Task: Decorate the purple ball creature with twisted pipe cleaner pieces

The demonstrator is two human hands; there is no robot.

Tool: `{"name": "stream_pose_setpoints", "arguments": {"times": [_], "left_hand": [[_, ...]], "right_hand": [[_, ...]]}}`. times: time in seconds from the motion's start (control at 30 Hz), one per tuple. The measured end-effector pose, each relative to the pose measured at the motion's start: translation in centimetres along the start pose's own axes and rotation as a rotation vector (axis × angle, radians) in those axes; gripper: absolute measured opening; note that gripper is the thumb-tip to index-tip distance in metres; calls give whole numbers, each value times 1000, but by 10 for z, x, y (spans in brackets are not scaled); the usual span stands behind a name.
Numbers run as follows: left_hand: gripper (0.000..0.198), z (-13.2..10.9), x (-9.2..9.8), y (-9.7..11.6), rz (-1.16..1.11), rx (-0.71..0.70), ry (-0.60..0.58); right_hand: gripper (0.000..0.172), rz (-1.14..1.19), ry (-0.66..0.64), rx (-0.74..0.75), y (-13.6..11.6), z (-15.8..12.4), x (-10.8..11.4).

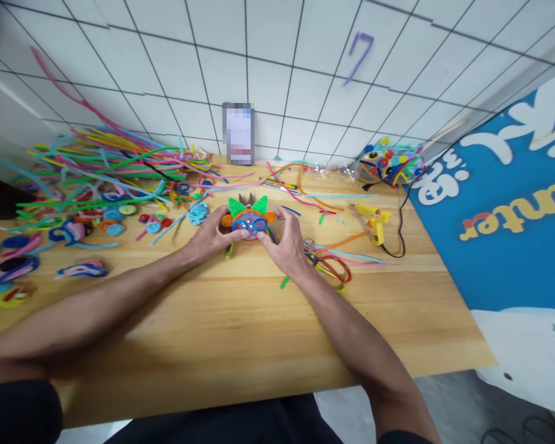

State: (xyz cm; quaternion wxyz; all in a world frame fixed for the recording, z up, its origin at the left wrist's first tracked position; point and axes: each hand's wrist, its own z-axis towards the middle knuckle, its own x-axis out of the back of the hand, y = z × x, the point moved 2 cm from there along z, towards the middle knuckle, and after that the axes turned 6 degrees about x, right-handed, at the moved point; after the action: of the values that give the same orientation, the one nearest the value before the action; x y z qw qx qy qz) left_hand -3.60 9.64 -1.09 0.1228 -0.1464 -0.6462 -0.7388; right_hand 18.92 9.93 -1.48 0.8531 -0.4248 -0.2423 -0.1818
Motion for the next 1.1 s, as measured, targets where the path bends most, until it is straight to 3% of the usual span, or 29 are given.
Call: {"name": "stream_pose_setpoints", "arguments": {"times": [0.13,0.2,0.43,0.67,1.1], "left_hand": [[56,-1,0,1,-35,18,4],[57,-1,0,2,-34,23,5],[67,1,1,-3,-63,12,-31],[70,5,-1,-12,-56,-8,-48],[68,4,-1,-11,-26,-20,-69]], "right_hand": [[83,107,-71,-163,11,-1,-8],[81,139,-97,-191,11,0,-9],[56,175,-138,-194,6,2,-6],[59,159,-98,-201,7,2,-7],[53,123,-99,-235,0,1,-1]]}}
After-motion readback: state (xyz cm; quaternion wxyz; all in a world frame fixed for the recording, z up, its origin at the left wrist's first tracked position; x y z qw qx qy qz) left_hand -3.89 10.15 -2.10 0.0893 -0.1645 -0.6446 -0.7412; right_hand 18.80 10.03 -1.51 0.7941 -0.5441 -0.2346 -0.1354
